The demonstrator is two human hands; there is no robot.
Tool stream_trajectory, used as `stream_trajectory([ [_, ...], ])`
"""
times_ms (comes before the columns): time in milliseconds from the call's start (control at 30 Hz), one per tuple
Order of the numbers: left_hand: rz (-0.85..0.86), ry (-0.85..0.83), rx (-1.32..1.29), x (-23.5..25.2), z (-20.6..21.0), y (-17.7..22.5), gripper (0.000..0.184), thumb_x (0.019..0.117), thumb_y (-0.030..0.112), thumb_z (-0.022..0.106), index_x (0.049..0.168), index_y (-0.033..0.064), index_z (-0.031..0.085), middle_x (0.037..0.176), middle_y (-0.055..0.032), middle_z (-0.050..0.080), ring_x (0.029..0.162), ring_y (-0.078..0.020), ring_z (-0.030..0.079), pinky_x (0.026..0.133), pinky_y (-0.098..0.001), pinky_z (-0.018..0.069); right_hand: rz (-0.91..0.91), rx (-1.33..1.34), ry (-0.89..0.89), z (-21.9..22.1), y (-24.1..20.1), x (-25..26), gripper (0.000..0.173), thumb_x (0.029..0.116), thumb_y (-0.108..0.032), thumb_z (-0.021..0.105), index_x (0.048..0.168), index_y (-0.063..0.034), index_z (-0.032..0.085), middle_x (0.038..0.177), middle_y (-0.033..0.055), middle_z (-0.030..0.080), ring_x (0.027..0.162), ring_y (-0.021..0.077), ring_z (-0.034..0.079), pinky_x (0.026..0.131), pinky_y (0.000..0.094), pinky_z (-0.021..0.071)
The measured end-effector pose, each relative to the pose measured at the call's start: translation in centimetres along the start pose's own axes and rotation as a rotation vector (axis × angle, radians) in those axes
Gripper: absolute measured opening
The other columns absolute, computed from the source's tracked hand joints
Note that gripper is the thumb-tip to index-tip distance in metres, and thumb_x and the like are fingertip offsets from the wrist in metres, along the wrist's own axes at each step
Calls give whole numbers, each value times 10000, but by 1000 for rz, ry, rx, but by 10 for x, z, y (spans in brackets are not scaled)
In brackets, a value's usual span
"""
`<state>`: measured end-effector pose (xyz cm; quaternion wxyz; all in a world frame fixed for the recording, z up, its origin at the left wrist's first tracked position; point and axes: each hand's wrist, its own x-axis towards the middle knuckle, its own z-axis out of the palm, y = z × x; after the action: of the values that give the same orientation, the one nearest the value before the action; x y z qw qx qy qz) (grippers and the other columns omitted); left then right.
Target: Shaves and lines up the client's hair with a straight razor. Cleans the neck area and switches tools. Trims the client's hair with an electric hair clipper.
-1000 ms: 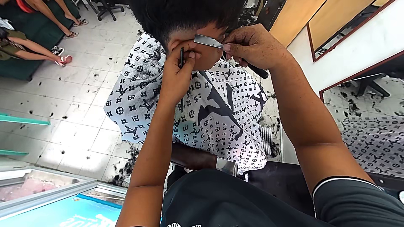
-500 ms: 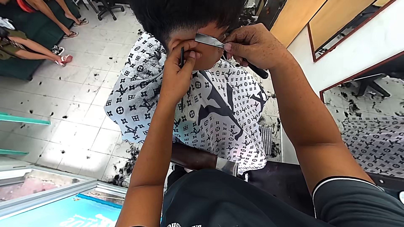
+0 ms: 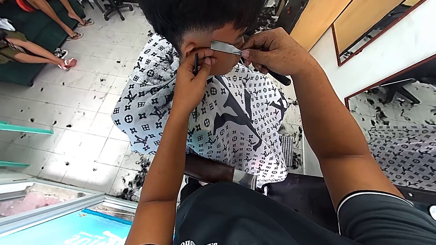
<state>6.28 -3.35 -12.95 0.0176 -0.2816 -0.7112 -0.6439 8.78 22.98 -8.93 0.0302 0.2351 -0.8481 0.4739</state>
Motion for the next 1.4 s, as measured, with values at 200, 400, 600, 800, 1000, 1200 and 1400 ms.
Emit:
stream_trajectory([
  [200, 7, -2, -8, 1, 0, -1, 247, 1065, 119, 483, 1251, 59, 633, 1086, -11, 704, 686, -29, 579, 551, -189, 447, 10, 18, 16, -1, 1, 2, 162, 1051, -200, 573, 1063, -75, 676, 793, -71, 649, 538, -3, 554, 474, 168, 484],
  [400, 1, -5, -11, 1, 0, 0, 252, 1058, 106, 483, 1254, 57, 635, 1070, -5, 701, 678, -34, 572, 546, -192, 442, 28, 10, 13, -1, -2, 3, 158, 1050, -196, 576, 1059, -76, 678, 792, -70, 647, 534, -5, 549, 474, 162, 482],
  [600, 1, -8, -16, 1, 0, -1, 241, 1067, 126, 485, 1249, 66, 632, 1083, -8, 699, 679, -31, 573, 543, -188, 438, 25, 25, 16, -1, -2, 3, 156, 1051, -195, 573, 1052, -79, 677, 786, -72, 643, 533, -6, 548, 473, 165, 483],
  [800, -3, -4, -2, 0, 0, 1, 238, 1065, 128, 488, 1241, 63, 635, 1067, -4, 699, 667, -31, 566, 537, -190, 436, -1, 38, 31, -2, 0, 4, 155, 1052, -192, 571, 1039, -80, 677, 772, -71, 648, 531, 4, 552, 467, 177, 482],
  [1000, 14, -7, 15, 2, 0, 0, 255, 1067, 129, 478, 1251, 55, 637, 1079, -13, 697, 668, -33, 562, 540, -193, 435, -5, 45, 33, -2, -1, 4, 154, 1050, -193, 571, 1023, -82, 675, 761, -76, 637, 523, 2, 541, 465, 175, 473],
  [1200, 17, -10, 17, 3, 0, 0, 262, 1062, 115, 469, 1255, 51, 634, 1076, -11, 697, 695, -37, 574, 557, -196, 442, 24, 19, 5, -2, 0, 3, 162, 1052, -197, 571, 1044, -77, 679, 772, -70, 638, 525, -3, 540, 466, 167, 473],
  [1400, 8, -3, 9, 3, 0, 0, 251, 1060, 112, 483, 1246, 54, 642, 1066, -8, 703, 670, -38, 567, 537, -194, 430, 21, 15, 16, -3, -2, 3, 164, 1053, -204, 570, 1028, -85, 680, 764, -74, 635, 522, -2, 541, 462, 169, 476],
])
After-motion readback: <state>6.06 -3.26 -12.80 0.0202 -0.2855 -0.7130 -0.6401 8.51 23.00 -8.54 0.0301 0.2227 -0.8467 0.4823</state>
